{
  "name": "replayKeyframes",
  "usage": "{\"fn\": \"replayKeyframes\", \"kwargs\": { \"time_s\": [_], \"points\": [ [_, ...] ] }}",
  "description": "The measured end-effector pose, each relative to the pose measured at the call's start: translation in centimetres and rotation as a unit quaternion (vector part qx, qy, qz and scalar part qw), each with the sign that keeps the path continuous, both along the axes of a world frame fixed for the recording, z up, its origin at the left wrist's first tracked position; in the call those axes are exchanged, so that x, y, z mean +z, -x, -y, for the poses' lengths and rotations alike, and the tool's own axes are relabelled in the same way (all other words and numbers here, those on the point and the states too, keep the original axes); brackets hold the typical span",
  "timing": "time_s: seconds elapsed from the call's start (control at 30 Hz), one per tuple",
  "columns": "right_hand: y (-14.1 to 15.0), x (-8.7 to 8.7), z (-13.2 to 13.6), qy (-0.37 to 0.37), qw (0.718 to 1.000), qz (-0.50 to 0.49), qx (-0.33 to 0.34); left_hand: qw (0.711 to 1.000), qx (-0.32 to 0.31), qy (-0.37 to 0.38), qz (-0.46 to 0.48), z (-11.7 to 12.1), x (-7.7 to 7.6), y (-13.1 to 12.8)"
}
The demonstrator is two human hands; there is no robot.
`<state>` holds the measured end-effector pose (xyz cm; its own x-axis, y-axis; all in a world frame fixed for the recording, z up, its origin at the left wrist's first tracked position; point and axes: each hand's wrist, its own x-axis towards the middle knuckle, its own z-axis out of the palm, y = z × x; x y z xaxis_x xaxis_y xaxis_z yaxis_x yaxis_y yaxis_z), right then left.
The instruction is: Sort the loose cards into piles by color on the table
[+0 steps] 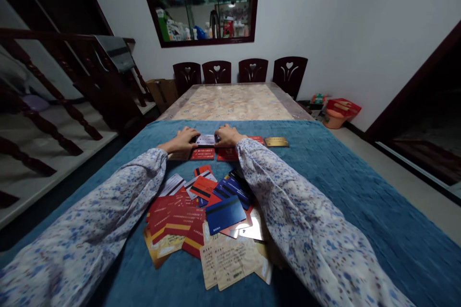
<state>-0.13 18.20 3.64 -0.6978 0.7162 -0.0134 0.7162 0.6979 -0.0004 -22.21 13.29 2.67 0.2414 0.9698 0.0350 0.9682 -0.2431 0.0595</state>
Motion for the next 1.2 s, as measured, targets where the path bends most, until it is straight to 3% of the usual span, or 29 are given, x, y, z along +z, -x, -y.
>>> {"fn": "replayKeyframes", "kwargs": {
  "time_s": [0.5,1.0,1.2],
  "points": [
    [0.6,-0.6,-1.1,-0.005,1.0,-0.007,0.005,1.0,-0.024,0.006,0.018,-1.9,-1.0,1.2],
    [0.9,-0.7,-1.6,0.025,0.999,-0.009,0.023,0.998,-0.035,0.036,0.031,-1.7,-0.5,1.1],
    [1.2,-0.3,-1.7,0.041,0.999,-0.014,0.002,0.999,-0.036,0.026,0.02,-1.3,-0.2,0.7]
  ]
}}
